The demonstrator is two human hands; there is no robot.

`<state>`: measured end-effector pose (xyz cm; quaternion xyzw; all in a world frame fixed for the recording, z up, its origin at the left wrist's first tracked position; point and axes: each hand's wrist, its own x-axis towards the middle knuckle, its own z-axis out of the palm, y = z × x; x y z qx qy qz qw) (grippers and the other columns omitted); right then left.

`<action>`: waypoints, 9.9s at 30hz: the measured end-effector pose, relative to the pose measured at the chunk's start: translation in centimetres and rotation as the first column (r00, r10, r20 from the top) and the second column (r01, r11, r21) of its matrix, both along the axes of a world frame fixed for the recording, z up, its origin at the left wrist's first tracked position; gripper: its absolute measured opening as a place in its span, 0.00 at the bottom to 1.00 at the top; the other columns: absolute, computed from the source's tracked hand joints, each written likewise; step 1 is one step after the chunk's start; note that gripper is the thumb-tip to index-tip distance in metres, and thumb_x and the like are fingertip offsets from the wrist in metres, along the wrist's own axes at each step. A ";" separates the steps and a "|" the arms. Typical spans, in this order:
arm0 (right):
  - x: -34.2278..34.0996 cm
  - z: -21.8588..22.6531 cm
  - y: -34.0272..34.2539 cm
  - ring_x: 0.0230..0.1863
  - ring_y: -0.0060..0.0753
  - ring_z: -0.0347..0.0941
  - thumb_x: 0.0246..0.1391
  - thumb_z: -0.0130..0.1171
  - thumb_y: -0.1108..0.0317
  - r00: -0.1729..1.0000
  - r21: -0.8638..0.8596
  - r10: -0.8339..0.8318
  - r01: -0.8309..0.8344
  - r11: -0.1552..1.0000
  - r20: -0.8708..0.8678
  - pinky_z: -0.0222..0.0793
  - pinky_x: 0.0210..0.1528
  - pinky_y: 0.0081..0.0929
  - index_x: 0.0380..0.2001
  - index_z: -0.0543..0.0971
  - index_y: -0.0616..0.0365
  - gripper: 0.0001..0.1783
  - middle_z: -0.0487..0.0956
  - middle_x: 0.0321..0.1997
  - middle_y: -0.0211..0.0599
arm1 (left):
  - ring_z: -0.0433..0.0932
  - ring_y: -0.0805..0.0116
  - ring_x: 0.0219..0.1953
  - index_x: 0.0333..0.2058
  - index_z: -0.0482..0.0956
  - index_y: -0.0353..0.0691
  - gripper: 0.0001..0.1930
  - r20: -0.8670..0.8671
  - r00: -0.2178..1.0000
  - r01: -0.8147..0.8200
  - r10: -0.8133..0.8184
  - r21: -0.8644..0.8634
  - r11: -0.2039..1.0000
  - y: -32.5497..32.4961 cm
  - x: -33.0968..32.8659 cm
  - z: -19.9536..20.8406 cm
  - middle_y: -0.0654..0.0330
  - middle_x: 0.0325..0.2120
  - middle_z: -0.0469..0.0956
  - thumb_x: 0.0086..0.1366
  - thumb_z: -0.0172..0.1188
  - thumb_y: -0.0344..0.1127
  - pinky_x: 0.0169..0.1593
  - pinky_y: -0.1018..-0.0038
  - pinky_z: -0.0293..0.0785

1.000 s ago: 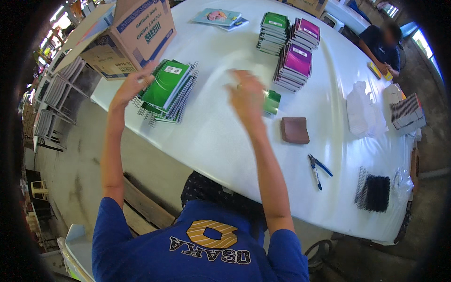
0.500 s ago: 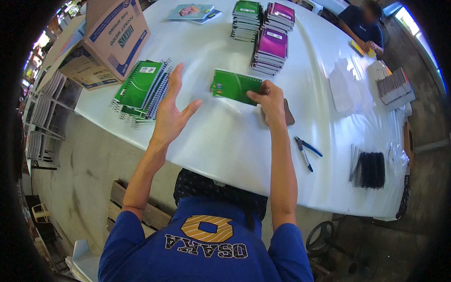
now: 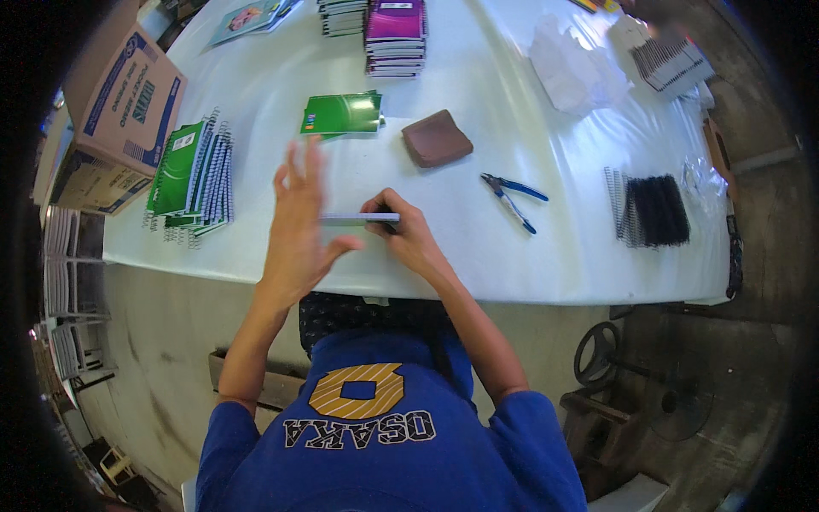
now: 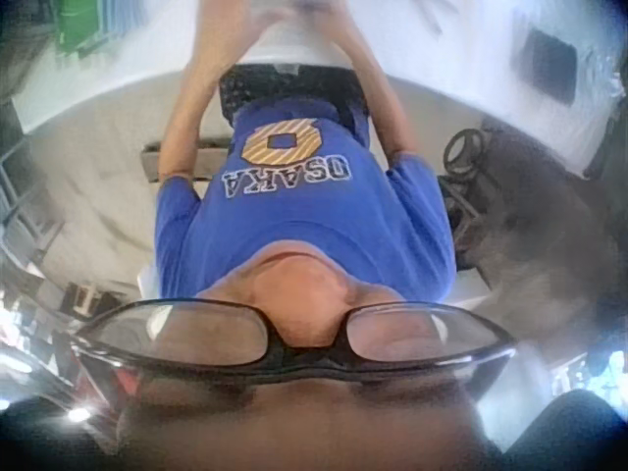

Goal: The person assembles notebooks by threading spiral bindings through the holes of pre-cut paper stacks and covers, and using a tool to trim and crimp the ends of the spiral wire.

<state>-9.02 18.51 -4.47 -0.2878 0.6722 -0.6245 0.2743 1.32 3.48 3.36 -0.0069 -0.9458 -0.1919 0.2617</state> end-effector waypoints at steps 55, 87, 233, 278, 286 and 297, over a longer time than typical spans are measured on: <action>-2.9 7.8 5.0 0.32 0.45 0.74 0.55 0.61 0.73 0.734 0.301 0.214 -0.014 0.953 -0.645 0.69 0.37 0.38 0.37 0.76 0.61 0.07 0.76 0.28 0.42 | 0.82 0.57 0.38 0.61 0.68 0.57 0.26 0.405 0.899 0.161 -0.168 0.052 0.986 1.7 -2.8 -0.8 0.60 0.45 0.80 0.64 0.59 0.44 0.37 0.60 0.79; -12.6 5.9 5.0 0.60 0.38 0.69 0.54 0.63 0.51 0.705 -0.196 0.708 -0.691 0.696 0.029 0.59 0.64 0.36 0.54 0.78 0.61 0.31 0.75 0.59 0.41 | 0.82 0.49 0.39 0.70 0.48 0.64 0.40 0.599 0.789 0.153 -0.139 0.028 0.988 -1.1 -1.2 -2.8 0.43 0.52 0.75 0.64 0.59 0.39 0.37 0.60 0.80; 3.5 8.1 2.0 0.29 0.33 0.74 0.60 0.58 0.66 0.723 0.149 0.135 -0.045 0.988 -0.677 0.67 0.28 0.29 0.48 0.76 0.63 0.16 0.77 0.32 0.36 | 0.81 0.56 0.49 0.65 0.64 0.51 0.32 0.058 0.961 -0.269 0.271 -0.050 0.962 0.0 2.6 -0.8 0.58 0.51 0.78 0.63 0.62 0.39 0.34 0.67 0.79; -13.3 6.8 -16.3 0.35 0.55 0.72 0.34 0.77 0.63 0.561 0.513 0.405 0.041 0.858 -0.722 0.66 0.37 0.43 0.36 0.68 0.58 0.29 0.76 0.30 0.49 | 0.47 0.43 0.72 0.68 0.58 0.45 0.41 -0.044 0.953 -0.223 0.300 0.573 0.789 -9.9 -1.0 -3.3 0.48 0.69 0.54 0.57 0.69 0.37 0.70 0.58 0.49; -0.7 9.7 -3.1 0.39 0.38 0.75 0.39 0.69 0.82 0.587 0.128 0.144 -0.069 0.989 -0.796 0.69 0.44 0.30 0.37 0.75 0.58 0.19 0.78 0.34 0.39 | 0.73 0.77 0.53 0.56 0.77 0.45 0.24 -0.149 0.924 0.285 -0.353 0.883 0.373 -6.5 1.5 -4.2 0.61 0.52 0.80 0.60 0.64 0.24 0.59 0.75 0.68; 1.2 -0.6 1.5 0.39 0.20 0.70 0.46 0.65 0.81 0.983 0.076 -0.132 0.142 0.987 -0.124 0.67 0.45 0.19 0.35 0.75 0.64 0.12 0.77 0.36 0.30 | 0.53 0.49 0.70 0.70 0.53 0.49 0.48 0.009 0.944 0.178 -0.330 0.828 0.531 -2.4 1.3 -6.2 0.52 0.67 0.60 0.53 0.71 0.37 0.71 0.55 0.49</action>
